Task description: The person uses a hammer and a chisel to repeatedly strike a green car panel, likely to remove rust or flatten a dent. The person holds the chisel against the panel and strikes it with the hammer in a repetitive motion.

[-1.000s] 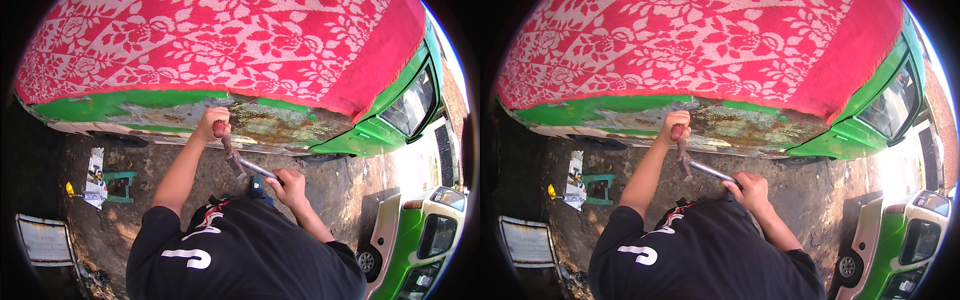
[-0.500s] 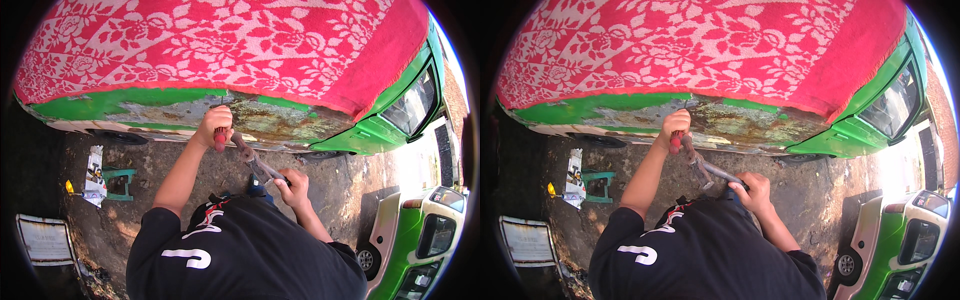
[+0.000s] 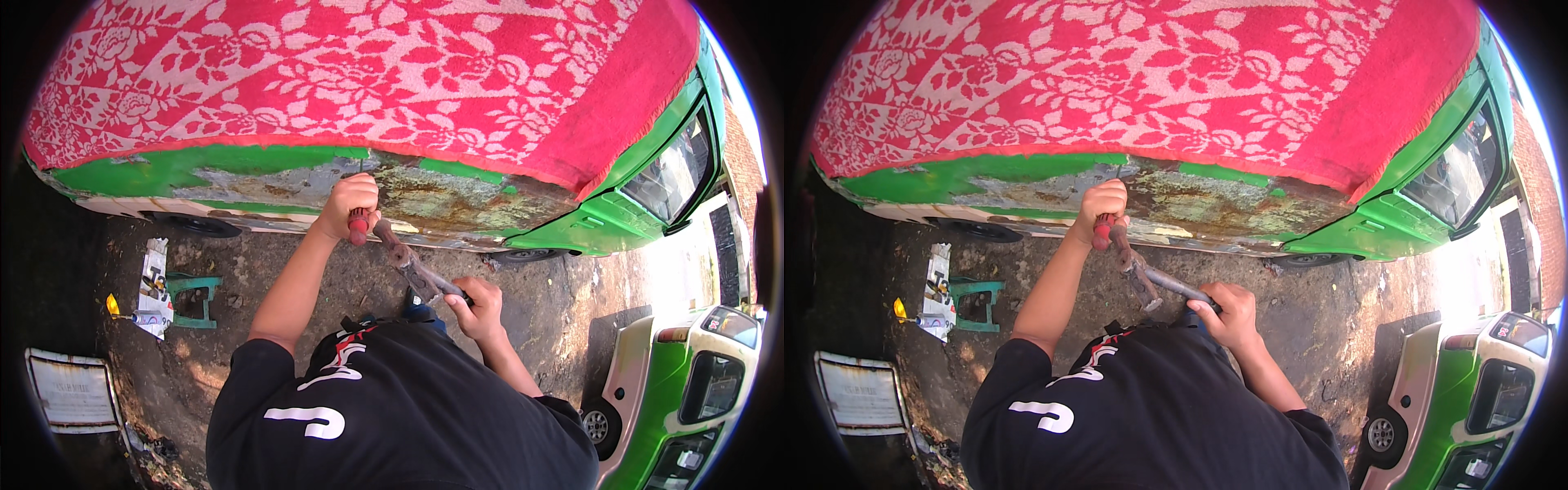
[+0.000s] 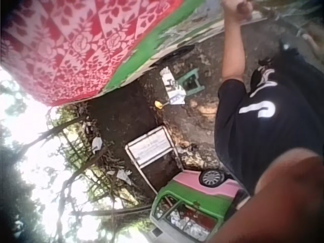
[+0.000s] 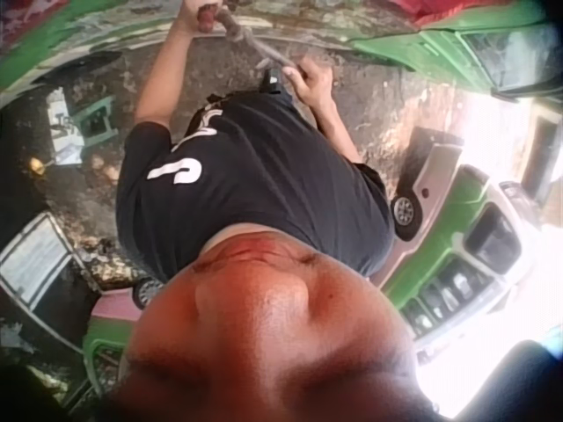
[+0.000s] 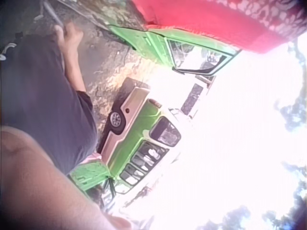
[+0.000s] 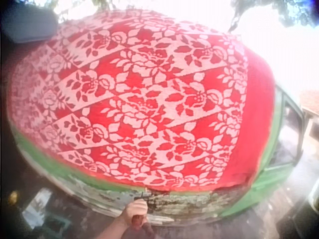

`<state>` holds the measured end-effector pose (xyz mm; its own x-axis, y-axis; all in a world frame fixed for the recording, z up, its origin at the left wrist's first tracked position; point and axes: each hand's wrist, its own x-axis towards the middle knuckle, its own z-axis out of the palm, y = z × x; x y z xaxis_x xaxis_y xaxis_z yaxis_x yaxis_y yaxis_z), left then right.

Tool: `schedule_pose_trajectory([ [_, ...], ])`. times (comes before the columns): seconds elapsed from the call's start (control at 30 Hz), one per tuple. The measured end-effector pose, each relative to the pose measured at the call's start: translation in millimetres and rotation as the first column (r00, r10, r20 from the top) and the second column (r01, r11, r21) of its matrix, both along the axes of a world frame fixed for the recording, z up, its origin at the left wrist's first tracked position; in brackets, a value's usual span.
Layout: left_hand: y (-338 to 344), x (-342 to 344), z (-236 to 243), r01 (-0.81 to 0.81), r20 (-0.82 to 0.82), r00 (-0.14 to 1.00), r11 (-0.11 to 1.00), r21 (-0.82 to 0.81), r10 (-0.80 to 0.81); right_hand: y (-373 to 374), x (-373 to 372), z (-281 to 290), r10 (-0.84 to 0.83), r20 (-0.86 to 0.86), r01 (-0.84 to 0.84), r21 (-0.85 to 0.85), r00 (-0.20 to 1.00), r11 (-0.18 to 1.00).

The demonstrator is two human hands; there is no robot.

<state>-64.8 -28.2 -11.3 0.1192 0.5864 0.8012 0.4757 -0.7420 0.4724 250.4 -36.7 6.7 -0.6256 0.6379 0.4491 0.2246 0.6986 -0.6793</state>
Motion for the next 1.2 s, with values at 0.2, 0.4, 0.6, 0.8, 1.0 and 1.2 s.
schedule_pose_trajectory([
  [0.2, 0.6, -0.9, -0.3, 0.011, -0.01, 1.0, 1.0, 0.001, -0.011, 0.5, 0.3, -1.5, -0.007, 0.0, 0.007, -0.017, 1.0, 1.0],
  [0.4, 2.0, 2.9, 4.3, -0.038, 0.049, 0.998, 0.999, 0.012, 0.037, -1.3, -1.0, 3.5, 0.026, -0.004, -0.026, -0.004, 1.0, 1.0],
  [0.6, 1.4, 3.8, 4.5, -0.048, 0.062, 0.997, 0.999, -0.01, 0.048, -0.1, -6.2, 11.2, 0.21, -0.117, -0.189, 0.166, 0.971, 0.968],
  [0.8, 4.0, -3.9, 5.5, -0.025, 0.182, 0.983, 1.0, 0.008, 0.023, -2.8, -12.5, -3.3, 0.016, 0.08, -0.03, 0.174, 0.997, 0.984],
  [1.0, 1.7, -5.5, -5.9, -0.065, 0.097, 0.993, 0.998, -0.014, 0.066, -1.0, -12.6, -3.1, 0.161, -0.077, -0.139, 0.234, 0.984, 0.962],
  [1.2, 3.4, -4.8, -6.1, -0.05, 0.09, 0.995, 0.998, 0.025, 0.048, -0.3, -7.2, -16.4, 0.097, 0.053, -0.104, 0.16, 0.994, 0.982],
])
